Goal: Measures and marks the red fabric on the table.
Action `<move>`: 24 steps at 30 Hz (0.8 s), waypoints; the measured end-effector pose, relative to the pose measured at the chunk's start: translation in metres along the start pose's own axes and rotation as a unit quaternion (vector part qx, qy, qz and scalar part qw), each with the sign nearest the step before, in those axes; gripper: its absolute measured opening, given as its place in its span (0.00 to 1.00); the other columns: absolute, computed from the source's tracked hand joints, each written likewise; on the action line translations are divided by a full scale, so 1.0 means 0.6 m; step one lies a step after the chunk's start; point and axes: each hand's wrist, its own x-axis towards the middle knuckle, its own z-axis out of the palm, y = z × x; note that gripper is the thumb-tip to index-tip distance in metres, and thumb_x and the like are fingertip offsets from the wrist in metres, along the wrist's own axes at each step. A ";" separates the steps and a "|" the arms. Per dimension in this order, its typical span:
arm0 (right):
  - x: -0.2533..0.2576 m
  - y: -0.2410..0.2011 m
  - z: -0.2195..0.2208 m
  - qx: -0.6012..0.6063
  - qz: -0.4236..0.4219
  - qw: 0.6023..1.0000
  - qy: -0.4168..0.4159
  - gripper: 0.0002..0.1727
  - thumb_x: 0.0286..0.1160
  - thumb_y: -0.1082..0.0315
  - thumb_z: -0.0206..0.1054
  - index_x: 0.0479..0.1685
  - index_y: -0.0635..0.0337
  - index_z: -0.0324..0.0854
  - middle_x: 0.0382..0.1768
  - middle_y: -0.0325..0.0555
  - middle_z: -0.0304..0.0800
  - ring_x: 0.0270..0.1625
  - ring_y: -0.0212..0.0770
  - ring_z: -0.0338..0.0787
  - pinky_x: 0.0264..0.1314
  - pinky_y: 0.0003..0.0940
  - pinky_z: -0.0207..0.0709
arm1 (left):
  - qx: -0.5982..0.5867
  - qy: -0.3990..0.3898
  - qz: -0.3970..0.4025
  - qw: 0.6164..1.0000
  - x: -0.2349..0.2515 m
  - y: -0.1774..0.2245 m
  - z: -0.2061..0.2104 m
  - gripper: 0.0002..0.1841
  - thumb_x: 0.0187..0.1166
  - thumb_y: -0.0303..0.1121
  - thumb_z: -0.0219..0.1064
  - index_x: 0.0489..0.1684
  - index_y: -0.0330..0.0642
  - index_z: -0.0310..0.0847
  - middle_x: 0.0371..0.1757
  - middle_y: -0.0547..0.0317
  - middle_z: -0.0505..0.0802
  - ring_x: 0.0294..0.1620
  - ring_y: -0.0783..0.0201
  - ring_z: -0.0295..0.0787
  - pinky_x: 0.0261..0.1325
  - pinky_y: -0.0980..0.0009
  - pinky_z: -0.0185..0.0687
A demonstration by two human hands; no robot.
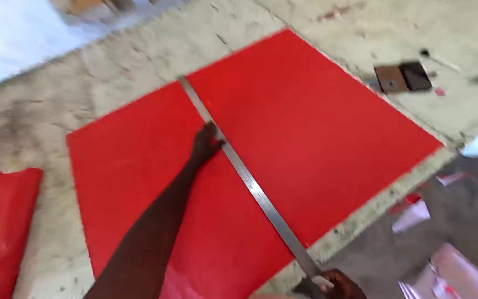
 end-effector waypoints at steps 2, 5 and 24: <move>-0.017 0.034 -0.008 0.018 0.027 0.999 -0.011 0.16 0.75 0.63 0.71 0.53 0.66 0.81 0.42 0.45 0.89 0.41 0.37 0.89 0.46 0.37 0.86 | -0.008 -0.006 0.008 1.000 0.004 0.010 -0.006 0.41 0.81 0.61 0.62 0.84 0.35 0.68 0.90 0.41 0.68 0.93 0.44 0.57 0.92 0.44 0.51; -0.019 0.052 -0.001 0.060 0.052 0.997 0.003 0.17 0.73 0.57 0.72 0.51 0.62 0.80 0.40 0.42 0.89 0.38 0.35 0.89 0.41 0.34 0.86 | -0.035 0.033 0.002 0.999 0.002 0.013 -0.005 0.47 0.77 0.64 0.64 0.86 0.32 0.64 0.90 0.37 0.65 0.94 0.43 0.53 0.94 0.47 0.48; 0.002 0.050 0.003 0.082 0.049 0.993 0.067 0.15 0.73 0.60 0.73 0.50 0.60 0.83 0.38 0.41 0.89 0.35 0.35 0.87 0.38 0.32 0.83 | -0.013 0.040 -0.027 0.999 0.005 0.013 -0.001 0.51 0.76 0.69 0.60 0.88 0.32 0.61 0.91 0.36 0.63 0.95 0.39 0.48 0.94 0.43 0.38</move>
